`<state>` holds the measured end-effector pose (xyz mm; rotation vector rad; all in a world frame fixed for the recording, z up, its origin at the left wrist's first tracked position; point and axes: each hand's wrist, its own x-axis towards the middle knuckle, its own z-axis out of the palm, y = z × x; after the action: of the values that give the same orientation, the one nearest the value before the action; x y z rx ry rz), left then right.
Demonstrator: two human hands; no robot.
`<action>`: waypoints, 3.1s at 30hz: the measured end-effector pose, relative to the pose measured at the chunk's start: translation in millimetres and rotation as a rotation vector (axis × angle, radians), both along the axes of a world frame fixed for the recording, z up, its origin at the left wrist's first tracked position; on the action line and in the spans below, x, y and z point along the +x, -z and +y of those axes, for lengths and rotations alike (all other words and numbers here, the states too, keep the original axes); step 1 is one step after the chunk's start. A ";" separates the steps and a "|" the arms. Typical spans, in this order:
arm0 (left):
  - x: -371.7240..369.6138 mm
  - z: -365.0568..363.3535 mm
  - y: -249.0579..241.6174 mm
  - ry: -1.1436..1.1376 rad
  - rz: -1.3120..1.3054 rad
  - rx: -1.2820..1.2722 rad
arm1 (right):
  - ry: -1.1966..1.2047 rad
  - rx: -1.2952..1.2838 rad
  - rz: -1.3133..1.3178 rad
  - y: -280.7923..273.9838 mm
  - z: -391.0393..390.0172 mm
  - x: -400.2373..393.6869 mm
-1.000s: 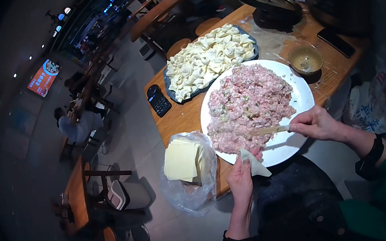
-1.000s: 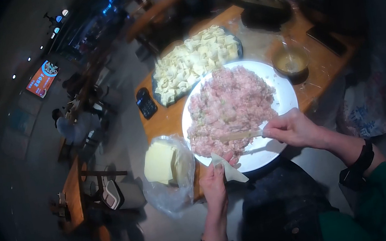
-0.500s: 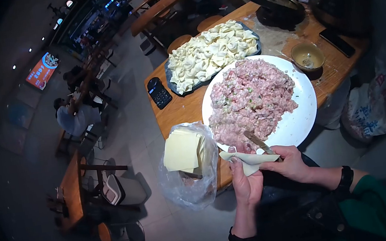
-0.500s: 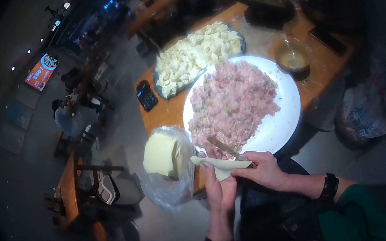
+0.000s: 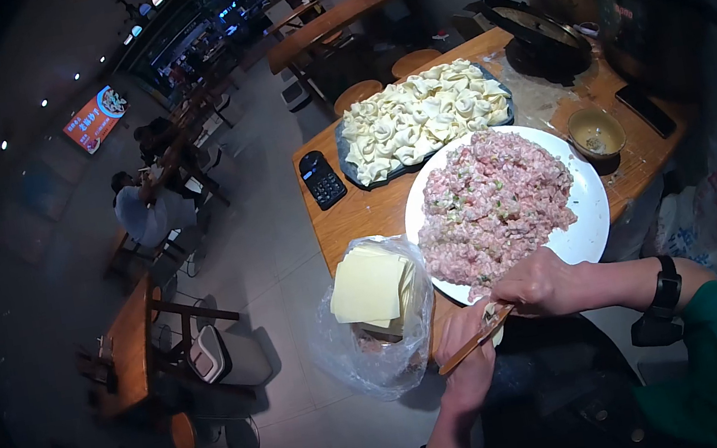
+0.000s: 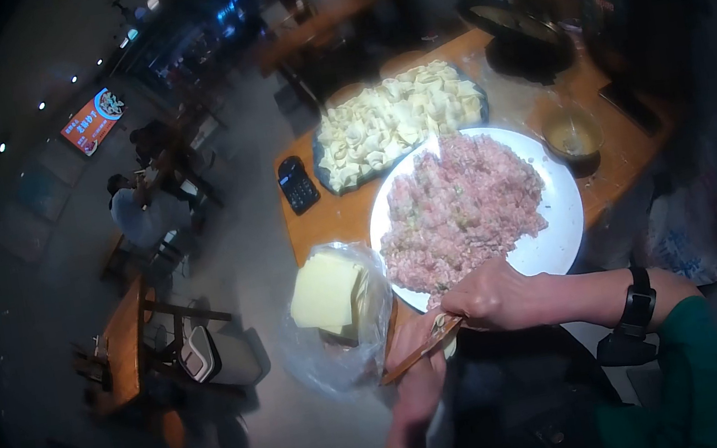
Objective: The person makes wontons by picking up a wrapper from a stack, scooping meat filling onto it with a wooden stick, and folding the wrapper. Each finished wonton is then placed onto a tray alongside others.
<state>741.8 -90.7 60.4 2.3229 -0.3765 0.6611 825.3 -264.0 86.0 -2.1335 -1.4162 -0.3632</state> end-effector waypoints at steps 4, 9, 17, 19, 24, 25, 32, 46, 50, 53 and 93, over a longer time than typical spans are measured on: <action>3.8 7.1 -15.8 -0.009 -0.073 0.103 | 0.016 0.057 0.052 -14.3 10.7 34.5; -4.9 37.4 -41.4 -0.068 -0.183 0.023 | 0.373 0.385 0.356 -46.3 45.4 151.1; 8.2 95.9 -46.2 -0.220 -0.177 0.126 | 0.402 0.439 0.374 -37.9 65.1 223.9; 15.1 107.4 -50.2 -0.240 -0.162 0.200 | 0.398 0.318 0.511 -44.2 39.5 194.5; 24.0 113.8 -68.3 -0.232 -0.078 0.360 | 0.233 0.126 0.611 -51.5 -25.8 112.0; 25.4 115.1 -73.5 -0.188 -0.043 0.353 | 0.185 0.139 0.632 -56.4 -36.0 93.8; 30.2 118.8 -79.8 -0.103 -0.044 0.632 | 0.185 0.257 0.976 -14.0 -88.4 21.0; 42.4 91.1 -90.1 0.205 0.345 -1.615 | 0.379 0.152 0.221 24.3 -124.5 -35.4; 11.7 54.5 -65.0 0.253 0.452 -1.789 | 0.381 0.072 0.144 34.7 -117.3 -35.3; -12.2 34.5 -35.1 0.231 0.583 -1.732 | 0.364 0.026 0.110 38.0 -105.9 -31.7; -14.9 -11.5 44.6 0.094 0.917 -1.825 | 0.341 -0.260 0.158 30.9 -52.9 -57.1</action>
<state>726.9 -102.2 15.8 0.6099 0.4391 -0.2310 768.2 -316.9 55.2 -2.5607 -1.0565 -0.1347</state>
